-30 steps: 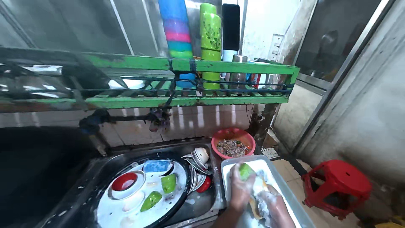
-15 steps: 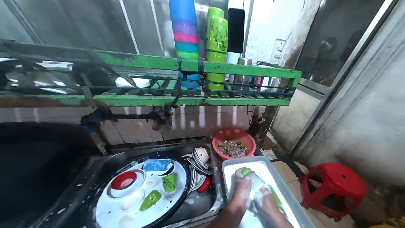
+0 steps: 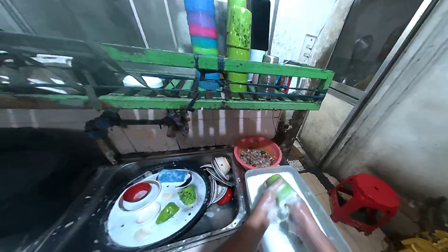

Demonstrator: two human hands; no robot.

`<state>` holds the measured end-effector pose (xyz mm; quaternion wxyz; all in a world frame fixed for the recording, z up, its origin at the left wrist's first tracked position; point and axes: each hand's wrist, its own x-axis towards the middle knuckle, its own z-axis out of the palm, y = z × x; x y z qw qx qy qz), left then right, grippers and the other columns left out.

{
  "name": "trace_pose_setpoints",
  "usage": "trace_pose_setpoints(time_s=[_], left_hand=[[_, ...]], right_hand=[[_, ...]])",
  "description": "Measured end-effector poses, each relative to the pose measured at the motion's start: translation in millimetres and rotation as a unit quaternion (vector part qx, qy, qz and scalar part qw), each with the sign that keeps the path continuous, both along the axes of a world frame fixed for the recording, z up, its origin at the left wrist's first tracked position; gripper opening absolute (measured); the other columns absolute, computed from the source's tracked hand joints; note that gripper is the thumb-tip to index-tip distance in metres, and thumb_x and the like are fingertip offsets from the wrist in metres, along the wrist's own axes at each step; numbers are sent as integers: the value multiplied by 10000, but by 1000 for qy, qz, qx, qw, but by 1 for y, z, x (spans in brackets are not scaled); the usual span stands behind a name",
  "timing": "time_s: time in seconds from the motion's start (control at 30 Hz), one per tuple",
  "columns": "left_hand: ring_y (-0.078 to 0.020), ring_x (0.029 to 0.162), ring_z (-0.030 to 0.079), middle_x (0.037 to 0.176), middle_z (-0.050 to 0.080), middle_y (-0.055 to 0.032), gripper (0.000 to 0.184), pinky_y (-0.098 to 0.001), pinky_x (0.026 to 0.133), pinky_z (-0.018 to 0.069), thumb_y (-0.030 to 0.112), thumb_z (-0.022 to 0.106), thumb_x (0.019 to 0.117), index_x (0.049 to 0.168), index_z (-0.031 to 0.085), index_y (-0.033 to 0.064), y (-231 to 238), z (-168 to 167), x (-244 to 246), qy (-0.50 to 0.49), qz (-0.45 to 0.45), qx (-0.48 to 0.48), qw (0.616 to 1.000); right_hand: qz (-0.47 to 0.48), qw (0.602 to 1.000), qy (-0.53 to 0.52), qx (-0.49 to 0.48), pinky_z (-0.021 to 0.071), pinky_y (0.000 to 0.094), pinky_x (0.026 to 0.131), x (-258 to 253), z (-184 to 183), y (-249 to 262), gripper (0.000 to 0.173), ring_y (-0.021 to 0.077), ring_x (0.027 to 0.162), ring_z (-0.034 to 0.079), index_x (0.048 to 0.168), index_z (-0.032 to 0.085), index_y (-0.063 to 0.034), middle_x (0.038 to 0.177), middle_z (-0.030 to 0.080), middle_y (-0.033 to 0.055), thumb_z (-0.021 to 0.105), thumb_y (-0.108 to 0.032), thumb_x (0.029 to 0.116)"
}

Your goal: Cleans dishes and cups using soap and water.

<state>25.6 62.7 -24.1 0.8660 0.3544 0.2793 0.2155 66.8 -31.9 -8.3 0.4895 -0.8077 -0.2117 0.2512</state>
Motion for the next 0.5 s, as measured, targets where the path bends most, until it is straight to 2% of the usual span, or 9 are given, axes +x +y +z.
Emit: trace_pose_setpoints(time_s=[0.03, 0.07, 0.1, 0.17, 0.2, 0.27, 0.33, 0.4, 0.5], left_hand=[[-234, 1029, 674, 1190, 662, -152, 461, -423, 868, 580, 309, 526, 1066, 1457, 450, 77, 4, 1, -4, -11, -22, -11, 1000], [-225, 983, 682, 1127, 681, -140, 416, -413, 839, 585, 327, 496, 1073, 1396, 508, 65, 7, 2, -6, -16, -38, -20, 999], [-220, 973, 687, 1109, 686, -135, 400, -407, 830, 589, 328, 485, 1075, 1368, 524, 58, 8, 2, -7, -15, -45, -19, 999], [-234, 1052, 667, 1217, 649, -161, 451, -414, 884, 580, 264, 564, 1048, 1437, 461, 59, -2, -1, -6, 9, -22, 15, 1000], [-258, 1039, 663, 1225, 628, -196, 524, -422, 868, 581, 210, 641, 1008, 1453, 418, 45, -10, -2, -3, 29, 18, 26, 999], [-276, 1022, 665, 1224, 612, -220, 626, -427, 849, 588, 184, 709, 960, 1470, 377, 38, -19, -4, 0, 49, 65, 28, 996], [-266, 1030, 666, 1192, 644, -196, 507, -428, 869, 578, 223, 677, 984, 1408, 478, 28, -16, -6, 0, 50, 64, 30, 996], [-248, 1003, 672, 1134, 676, -165, 391, -426, 866, 574, 266, 644, 1008, 1316, 585, 34, -3, -6, -3, 39, 67, 33, 996], [-273, 937, 670, 1125, 663, -175, 488, -446, 797, 573, 266, 684, 988, 1414, 496, 119, 22, 4, -11, 48, 64, 51, 996]], right_hand=[[-44, 997, 54, 45, 578, 337, 735, -6, 6, 4, 252, 180, 849, 661, 1246, 548, 42, 999, 649, 153, 540, -20, 1002], [-32, 998, 44, 20, 567, 347, 829, -10, 13, 6, 311, 205, 950, 659, 1303, 533, 62, 1091, 647, 183, 551, -28, 1007], [28, 997, -24, -61, 481, 361, 1041, -13, 18, 5, 393, 264, 1180, 615, 1375, 499, 117, 1278, 618, 250, 552, -43, 1019], [182, 917, -282, -215, 199, 493, 1264, -8, -2, -1, 393, 373, 1388, 508, 1332, 580, 140, 1372, 606, 288, 518, -102, 1029], [216, 851, -427, -215, 183, 631, 1244, -1, -24, -7, 361, 407, 1353, 550, 1268, 661, 90, 1309, 665, 255, 520, -107, 1000], [229, 796, -531, -179, 236, 687, 1206, 9, -43, -15, 327, 411, 1304, 595, 1207, 713, 45, 1254, 704, 221, 530, -97, 976], [232, 841, -442, -207, 330, 556, 1203, 1, -25, -19, 329, 398, 1314, 581, 1229, 684, 75, 1285, 674, 251, 522, -110, 1010], [213, 882, -396, -142, 512, 525, 1046, 2, -15, -21, 305, 377, 1196, 659, 1200, 694, 51, 1234, 689, 243, 571, -146, 1003], [158, 936, -309, -56, 480, 488, 1106, 15, -11, -32, 387, 318, 1253, 643, 1352, 644, 2, 1341, 664, 198, 606, -184, 1014]])
